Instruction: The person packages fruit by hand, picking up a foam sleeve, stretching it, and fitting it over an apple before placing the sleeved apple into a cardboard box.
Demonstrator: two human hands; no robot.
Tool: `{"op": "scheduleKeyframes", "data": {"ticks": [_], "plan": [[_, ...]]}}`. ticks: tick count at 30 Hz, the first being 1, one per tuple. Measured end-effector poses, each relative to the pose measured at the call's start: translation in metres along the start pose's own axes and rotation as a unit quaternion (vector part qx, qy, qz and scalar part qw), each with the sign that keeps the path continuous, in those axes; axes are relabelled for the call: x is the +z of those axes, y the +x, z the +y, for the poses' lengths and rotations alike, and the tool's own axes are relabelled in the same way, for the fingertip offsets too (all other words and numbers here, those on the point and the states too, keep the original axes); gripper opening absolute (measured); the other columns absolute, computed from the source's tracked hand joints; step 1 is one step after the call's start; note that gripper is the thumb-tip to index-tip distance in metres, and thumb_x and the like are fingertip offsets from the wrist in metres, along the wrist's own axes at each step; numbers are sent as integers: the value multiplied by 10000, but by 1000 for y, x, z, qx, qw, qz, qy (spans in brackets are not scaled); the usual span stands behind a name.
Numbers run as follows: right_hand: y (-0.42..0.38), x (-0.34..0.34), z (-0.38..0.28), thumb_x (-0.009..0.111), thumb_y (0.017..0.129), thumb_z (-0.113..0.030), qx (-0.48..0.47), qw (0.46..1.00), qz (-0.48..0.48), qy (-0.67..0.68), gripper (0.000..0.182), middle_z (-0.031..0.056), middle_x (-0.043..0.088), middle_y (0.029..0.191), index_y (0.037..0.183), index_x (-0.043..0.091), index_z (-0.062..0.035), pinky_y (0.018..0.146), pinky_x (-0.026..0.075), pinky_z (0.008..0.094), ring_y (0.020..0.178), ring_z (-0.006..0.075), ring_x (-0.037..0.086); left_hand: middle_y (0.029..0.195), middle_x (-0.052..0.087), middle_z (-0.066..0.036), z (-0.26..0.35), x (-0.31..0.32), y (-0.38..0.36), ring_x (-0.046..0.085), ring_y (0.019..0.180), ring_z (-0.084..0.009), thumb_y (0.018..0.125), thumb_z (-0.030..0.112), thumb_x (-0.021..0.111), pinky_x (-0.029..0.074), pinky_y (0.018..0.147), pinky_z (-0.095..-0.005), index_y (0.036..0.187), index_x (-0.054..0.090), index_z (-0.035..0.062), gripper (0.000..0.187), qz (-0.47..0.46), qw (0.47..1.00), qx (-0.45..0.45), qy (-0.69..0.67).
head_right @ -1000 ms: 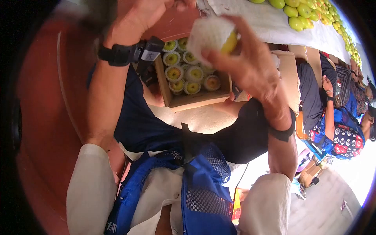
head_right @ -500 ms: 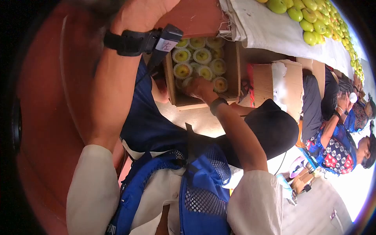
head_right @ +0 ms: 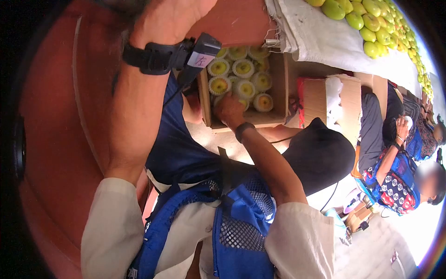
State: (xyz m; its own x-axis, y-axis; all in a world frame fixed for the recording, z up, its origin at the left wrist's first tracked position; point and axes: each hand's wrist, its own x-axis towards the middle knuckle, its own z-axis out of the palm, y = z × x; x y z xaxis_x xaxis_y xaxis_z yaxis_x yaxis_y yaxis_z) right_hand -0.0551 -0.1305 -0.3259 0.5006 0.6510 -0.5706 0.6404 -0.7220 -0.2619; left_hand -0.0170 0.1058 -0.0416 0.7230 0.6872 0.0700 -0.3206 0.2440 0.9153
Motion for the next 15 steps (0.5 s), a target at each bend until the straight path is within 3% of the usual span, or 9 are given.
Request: {"op": "scheduleKeyframes", "data": {"ticks": [2,4,5,6,8,9,10,12,15], "plan": [[-3,-11,10,637,882,-309,-113,990,-82,-29,476,233,648,1175,1228,566,11,834,562,509,1052,426,677,813,657,-86,3,0,2,626,602,-137,1083,470,458,449,484,-234,1114,570,-23,507,-13,1000,20,-8],[5,19,12,621,893,-306,-72,996,22,-53,379,204,657,1126,1125,632,-7,791,548,530,975,413,677,812,647,-72,13,3,5,614,596,-137,1076,492,469,443,488,-227,1117,580,-20,526,21,999,-28,-10],[2,14,12,616,889,-306,-98,994,20,-47,361,192,655,1109,1096,647,-11,780,539,541,956,400,670,828,640,-50,26,9,-7,597,643,-115,1035,503,558,441,540,-215,1136,591,-13,526,36,999,-23,-10],[0,9,12,612,886,-306,-125,991,17,-42,346,181,653,1091,1068,661,-16,769,531,553,938,388,663,828,640,-50,28,2,-2,597,643,-115,1035,503,558,441,540,-215,1136,591,-13,526,21,1000,-2,-10],[-10,-6,4,602,879,-288,-136,988,20,-69,358,187,640,1095,1104,653,-14,753,530,553,965,366,652,945,686,-125,24,-13,8,656,780,-186,1057,269,579,502,638,-279,1204,545,-44,347,33,998,-46,-25],[-2,14,12,600,877,-288,-148,983,9,-104,383,196,633,1104,1131,641,-4,757,536,547,978,366,653,836,658,-118,25,-8,9,582,649,-155,1092,406,480,436,569,-271,1142,544,-42,455,69,997,-7,-26],[9,34,20,598,875,-288,-160,977,-3,-139,410,204,627,1113,1158,628,7,760,542,542,991,366,655,836,658,-118,26,-9,11,582,649,-155,1092,406,480,436,569,-271,1142,544,-42,455,59,998,7,-24],[-7,6,3,588,882,-291,-82,994,2,-69,411,233,625,1163,1144,630,22,801,557,535,1006,404,669,848,655,-115,31,-21,16,584,665,-166,1088,375,499,434,572,-280,1148,542,-34,415,124,991,-5,-50],[4,14,11,570,897,-284,-82,996,-37,7,430,266,612,1221,1177,615,39,875,554,533,1072,446,661,852,645,-108,35,-30,20,573,667,-173,1090,362,496,426,573,-293,1124,551,-7,375,169,981,2,-95]]}}
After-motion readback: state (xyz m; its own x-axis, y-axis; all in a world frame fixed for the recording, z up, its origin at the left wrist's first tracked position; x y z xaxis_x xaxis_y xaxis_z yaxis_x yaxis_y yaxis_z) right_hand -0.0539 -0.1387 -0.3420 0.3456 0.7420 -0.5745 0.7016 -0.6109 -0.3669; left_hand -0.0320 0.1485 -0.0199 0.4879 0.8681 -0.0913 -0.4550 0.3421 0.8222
